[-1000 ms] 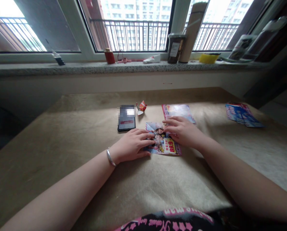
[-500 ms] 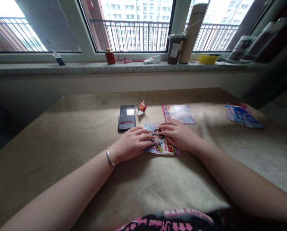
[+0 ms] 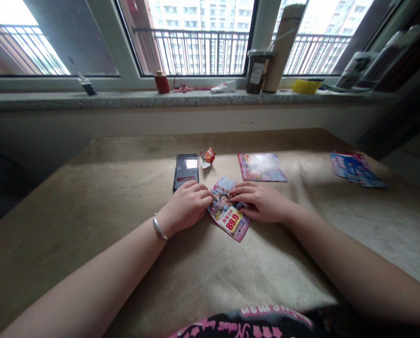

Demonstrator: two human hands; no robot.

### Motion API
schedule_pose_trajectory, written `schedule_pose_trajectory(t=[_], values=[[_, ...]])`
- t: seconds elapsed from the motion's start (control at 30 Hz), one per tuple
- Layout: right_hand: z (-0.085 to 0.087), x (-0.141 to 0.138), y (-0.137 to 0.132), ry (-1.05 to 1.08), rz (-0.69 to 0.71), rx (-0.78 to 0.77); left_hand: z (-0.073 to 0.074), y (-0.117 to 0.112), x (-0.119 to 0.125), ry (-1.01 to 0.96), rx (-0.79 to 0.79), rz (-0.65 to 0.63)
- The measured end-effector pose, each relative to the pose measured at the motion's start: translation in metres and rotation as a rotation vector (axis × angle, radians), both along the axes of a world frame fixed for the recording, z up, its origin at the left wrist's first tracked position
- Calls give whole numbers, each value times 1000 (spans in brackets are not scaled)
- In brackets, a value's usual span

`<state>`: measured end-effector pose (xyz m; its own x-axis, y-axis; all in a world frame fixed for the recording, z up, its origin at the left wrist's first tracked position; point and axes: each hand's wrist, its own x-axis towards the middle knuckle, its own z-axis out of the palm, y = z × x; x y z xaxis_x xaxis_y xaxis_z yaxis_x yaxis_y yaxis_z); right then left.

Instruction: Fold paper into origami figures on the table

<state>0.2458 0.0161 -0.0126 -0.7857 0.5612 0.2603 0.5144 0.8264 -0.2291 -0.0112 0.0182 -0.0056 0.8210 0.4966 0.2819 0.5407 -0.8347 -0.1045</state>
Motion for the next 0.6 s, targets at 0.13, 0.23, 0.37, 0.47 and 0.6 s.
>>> schedule_pose_trajectory(t=[0.13,0.23,0.37,0.47,0.6], values=[[-1,-1,-1,-4,12,-13,1,-5,2,-20,-70,-22],[-2,-1,-1,1,14,-8,0,-7,3,-16,-107,-90],[-4,-1,0,20,25,-16,-2,-7,4,-5,-133,-133],[-4,-1,0,25,36,-30,-3,-5,5,13,-144,-137],[1,1,-1,26,31,-88,-6,-2,4,13,-149,-115]])
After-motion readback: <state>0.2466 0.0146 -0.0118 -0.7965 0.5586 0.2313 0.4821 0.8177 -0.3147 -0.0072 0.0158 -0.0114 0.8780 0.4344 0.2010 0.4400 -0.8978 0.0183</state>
